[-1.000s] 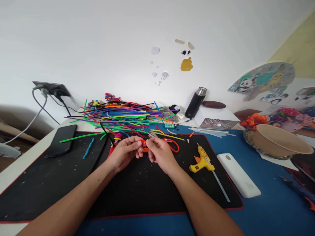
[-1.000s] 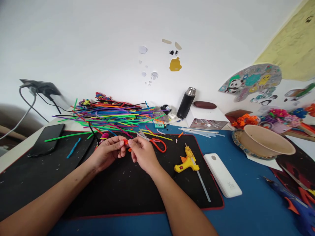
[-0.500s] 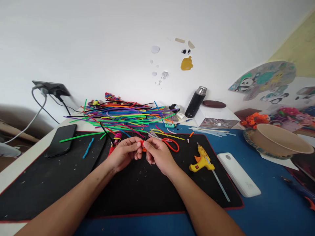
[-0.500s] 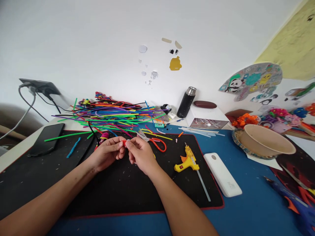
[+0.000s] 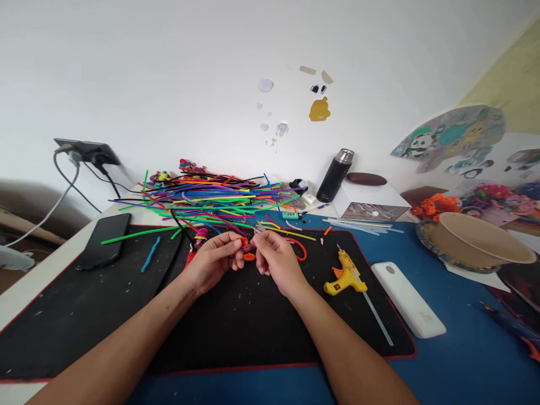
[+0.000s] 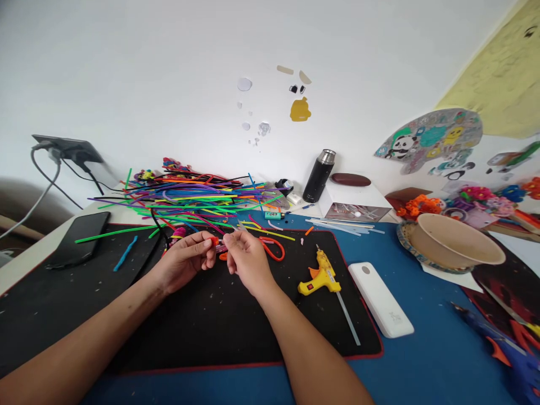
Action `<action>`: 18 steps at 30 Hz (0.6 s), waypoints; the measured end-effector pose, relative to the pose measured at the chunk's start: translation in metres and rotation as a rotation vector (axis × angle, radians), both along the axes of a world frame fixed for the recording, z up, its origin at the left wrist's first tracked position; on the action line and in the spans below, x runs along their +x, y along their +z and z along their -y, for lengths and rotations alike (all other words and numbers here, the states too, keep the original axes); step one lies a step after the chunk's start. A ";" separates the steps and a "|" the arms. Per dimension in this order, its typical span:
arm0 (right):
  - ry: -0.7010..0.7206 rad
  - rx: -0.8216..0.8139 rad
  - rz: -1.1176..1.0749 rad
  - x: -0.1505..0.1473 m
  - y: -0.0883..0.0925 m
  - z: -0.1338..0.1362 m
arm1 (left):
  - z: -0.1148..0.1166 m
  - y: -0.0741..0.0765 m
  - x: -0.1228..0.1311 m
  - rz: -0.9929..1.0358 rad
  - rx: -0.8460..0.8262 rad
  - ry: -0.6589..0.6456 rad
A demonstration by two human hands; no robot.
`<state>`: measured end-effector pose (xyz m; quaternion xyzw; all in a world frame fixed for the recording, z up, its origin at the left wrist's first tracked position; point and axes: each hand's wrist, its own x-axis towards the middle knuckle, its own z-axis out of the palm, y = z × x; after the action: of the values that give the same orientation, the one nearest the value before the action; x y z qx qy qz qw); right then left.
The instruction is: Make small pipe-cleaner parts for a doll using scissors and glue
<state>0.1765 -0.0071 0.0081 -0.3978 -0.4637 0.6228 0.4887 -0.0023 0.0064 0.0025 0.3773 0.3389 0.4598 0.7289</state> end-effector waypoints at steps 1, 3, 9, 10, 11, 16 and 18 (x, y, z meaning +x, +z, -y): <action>-0.001 0.003 0.011 0.000 0.001 0.000 | 0.001 0.000 0.001 -0.018 0.020 -0.003; 0.013 -0.001 0.043 -0.001 0.002 0.002 | 0.002 0.001 0.002 -0.061 0.076 -0.006; 0.018 0.000 0.142 -0.002 0.002 0.002 | 0.006 0.003 0.006 -0.180 0.237 0.002; 0.017 0.003 0.141 -0.002 0.001 0.002 | 0.007 0.003 0.006 -0.182 0.244 0.004; 0.018 0.003 0.134 -0.002 0.000 0.001 | 0.007 0.003 0.007 -0.181 0.250 0.005; 0.019 -0.033 0.061 -0.002 -0.003 0.000 | 0.010 0.005 0.006 -0.204 0.310 0.000; 0.017 -0.040 0.048 -0.002 -0.003 0.000 | 0.010 0.006 0.006 -0.227 0.326 0.013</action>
<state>0.1746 -0.0075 0.0051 -0.4184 -0.4661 0.6265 0.4639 0.0040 -0.0038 0.0086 0.5376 0.3421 0.4680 0.6123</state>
